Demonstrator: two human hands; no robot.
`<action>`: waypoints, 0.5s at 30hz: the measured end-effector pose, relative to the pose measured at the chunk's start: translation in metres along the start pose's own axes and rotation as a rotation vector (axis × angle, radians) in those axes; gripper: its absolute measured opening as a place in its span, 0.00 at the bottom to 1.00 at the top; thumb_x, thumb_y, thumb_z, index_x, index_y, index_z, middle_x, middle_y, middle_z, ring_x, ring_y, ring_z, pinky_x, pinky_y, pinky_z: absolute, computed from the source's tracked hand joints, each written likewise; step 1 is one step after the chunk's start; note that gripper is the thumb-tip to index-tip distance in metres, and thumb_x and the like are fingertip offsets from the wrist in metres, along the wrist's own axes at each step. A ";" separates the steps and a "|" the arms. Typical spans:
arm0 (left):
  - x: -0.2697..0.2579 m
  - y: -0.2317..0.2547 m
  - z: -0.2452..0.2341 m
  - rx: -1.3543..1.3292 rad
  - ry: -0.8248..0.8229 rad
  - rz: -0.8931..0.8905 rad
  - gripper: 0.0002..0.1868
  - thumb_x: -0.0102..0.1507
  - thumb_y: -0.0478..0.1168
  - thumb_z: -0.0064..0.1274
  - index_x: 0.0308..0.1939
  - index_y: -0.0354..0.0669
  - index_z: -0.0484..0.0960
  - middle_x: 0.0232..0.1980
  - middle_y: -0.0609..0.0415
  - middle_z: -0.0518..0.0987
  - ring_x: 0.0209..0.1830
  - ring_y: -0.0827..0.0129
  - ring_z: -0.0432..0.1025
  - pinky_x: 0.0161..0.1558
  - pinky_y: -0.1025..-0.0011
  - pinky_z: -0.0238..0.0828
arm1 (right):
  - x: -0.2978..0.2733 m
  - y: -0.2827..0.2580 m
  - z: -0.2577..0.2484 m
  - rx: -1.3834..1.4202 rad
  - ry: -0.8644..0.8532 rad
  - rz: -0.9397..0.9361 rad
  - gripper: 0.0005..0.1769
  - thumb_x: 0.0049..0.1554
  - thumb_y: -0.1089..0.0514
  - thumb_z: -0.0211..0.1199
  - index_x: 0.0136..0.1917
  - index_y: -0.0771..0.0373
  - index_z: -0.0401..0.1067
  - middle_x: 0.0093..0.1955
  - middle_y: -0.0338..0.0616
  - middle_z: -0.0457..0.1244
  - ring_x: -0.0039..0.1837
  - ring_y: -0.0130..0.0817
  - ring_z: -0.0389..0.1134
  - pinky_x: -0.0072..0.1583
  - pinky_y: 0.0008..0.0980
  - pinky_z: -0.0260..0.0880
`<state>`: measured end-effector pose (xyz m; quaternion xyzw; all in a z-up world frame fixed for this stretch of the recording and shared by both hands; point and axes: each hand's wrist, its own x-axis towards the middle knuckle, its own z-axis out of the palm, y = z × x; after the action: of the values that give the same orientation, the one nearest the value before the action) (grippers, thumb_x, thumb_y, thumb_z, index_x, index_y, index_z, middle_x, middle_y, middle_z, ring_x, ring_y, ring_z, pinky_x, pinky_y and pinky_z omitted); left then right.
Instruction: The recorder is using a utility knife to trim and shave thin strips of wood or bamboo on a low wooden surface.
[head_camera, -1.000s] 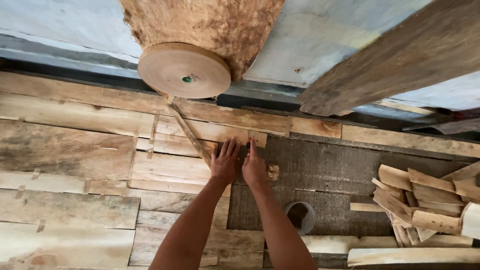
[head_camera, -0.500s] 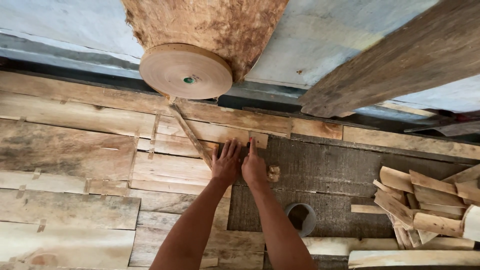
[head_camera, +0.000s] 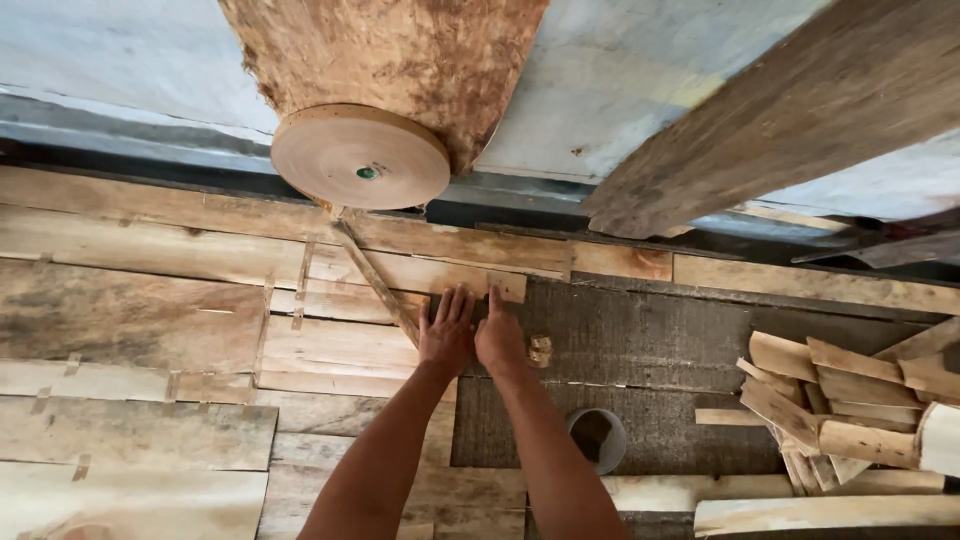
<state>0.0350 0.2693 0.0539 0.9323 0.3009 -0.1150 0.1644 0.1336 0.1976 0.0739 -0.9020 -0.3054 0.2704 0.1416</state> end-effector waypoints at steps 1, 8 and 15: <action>-0.001 0.001 -0.003 0.000 0.000 0.000 0.39 0.71 0.54 0.38 0.83 0.53 0.43 0.86 0.56 0.36 0.85 0.63 0.33 0.77 0.40 0.28 | -0.007 -0.008 -0.010 0.000 -0.001 0.000 0.41 0.66 0.58 0.52 0.85 0.50 0.36 0.46 0.57 0.67 0.33 0.43 0.65 0.33 0.43 0.70; 0.002 -0.001 0.004 -0.027 0.039 0.000 0.40 0.71 0.60 0.38 0.82 0.54 0.42 0.86 0.56 0.36 0.85 0.63 0.34 0.78 0.40 0.29 | -0.035 -0.046 -0.043 -0.017 -0.141 0.152 0.42 0.68 0.58 0.49 0.87 0.51 0.32 0.39 0.57 0.69 0.33 0.49 0.66 0.36 0.46 0.68; 0.003 -0.004 0.015 0.023 0.075 0.001 0.40 0.71 0.55 0.43 0.83 0.55 0.44 0.87 0.57 0.38 0.86 0.62 0.37 0.78 0.40 0.32 | -0.053 -0.017 -0.015 0.047 -0.054 -0.013 0.46 0.63 0.64 0.53 0.87 0.58 0.33 0.34 0.56 0.67 0.29 0.47 0.64 0.34 0.46 0.67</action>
<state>0.0334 0.2683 0.0386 0.9380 0.3052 -0.0832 0.1420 0.0987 0.1761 0.1151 -0.8888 -0.3084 0.3009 0.1563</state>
